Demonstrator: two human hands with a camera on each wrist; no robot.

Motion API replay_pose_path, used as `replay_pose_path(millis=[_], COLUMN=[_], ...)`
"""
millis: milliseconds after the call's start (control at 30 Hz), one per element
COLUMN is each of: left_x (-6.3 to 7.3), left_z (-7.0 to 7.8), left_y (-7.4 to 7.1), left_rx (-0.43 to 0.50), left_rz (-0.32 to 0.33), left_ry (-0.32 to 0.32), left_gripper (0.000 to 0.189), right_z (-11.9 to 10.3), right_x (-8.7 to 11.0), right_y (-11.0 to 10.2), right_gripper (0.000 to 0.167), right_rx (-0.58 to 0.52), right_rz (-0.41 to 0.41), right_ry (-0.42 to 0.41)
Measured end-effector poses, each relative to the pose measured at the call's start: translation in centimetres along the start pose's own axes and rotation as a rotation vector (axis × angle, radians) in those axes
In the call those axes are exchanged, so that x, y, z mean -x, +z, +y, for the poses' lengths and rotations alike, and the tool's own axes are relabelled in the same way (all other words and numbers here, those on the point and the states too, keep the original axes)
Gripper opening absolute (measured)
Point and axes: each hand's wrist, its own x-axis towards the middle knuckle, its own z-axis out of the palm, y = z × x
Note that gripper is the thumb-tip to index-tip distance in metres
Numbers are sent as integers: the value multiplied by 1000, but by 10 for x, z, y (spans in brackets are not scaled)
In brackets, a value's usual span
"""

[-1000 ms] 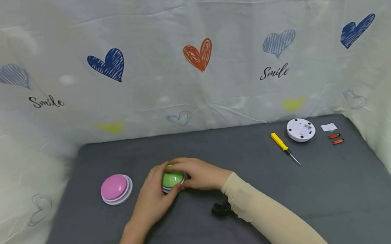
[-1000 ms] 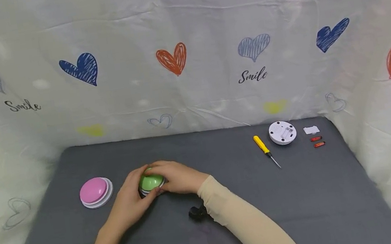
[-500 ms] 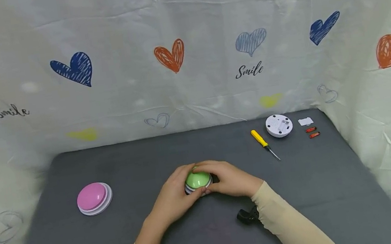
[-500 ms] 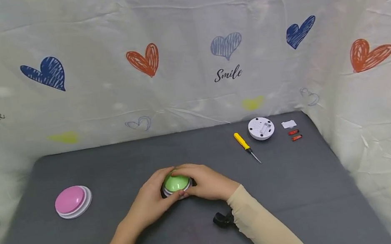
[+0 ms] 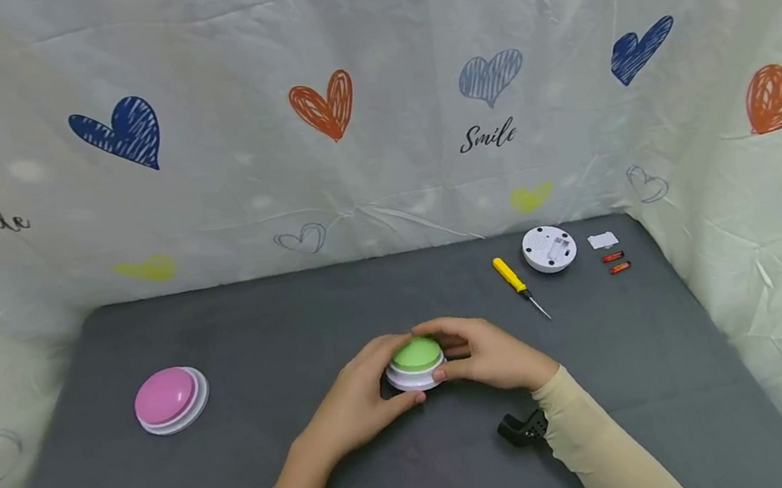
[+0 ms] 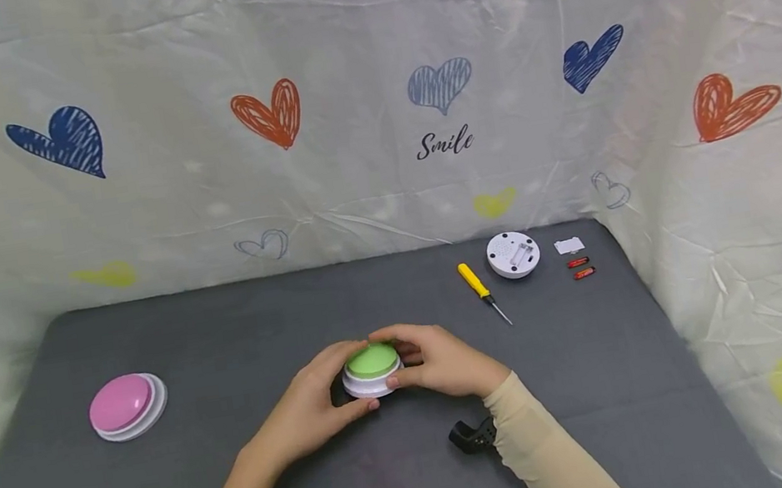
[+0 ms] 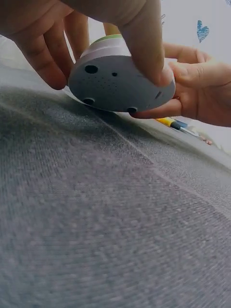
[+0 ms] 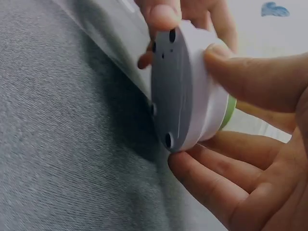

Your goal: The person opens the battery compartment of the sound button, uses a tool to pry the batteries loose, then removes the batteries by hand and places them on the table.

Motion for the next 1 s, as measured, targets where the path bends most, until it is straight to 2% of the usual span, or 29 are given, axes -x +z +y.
replay_pose_path(millis=[133, 333, 567, 800, 1000], left_x=[2, 2, 3, 3, 3], left_z=[0, 0, -4, -8, -12], left_y=[0, -1, 2, 2, 1], left_rx=[15, 33, 47, 7, -29], left_rz=[14, 30, 41, 52, 112], left_ry=[-1, -34, -76, -105, -74], left_gripper=[66, 55, 48, 53, 57], right_z=[-1, -1, 0, 3, 2], right_x=[2, 2, -1, -4, -6], right_y=[-3, -2, 3, 7, 9], right_gripper=[57, 41, 34, 35, 36], right_rx=[-33, 14, 72, 99, 125], right_rz=[22, 68, 43, 85, 137], right_ry=[-10, -104, -195, -159, -116])
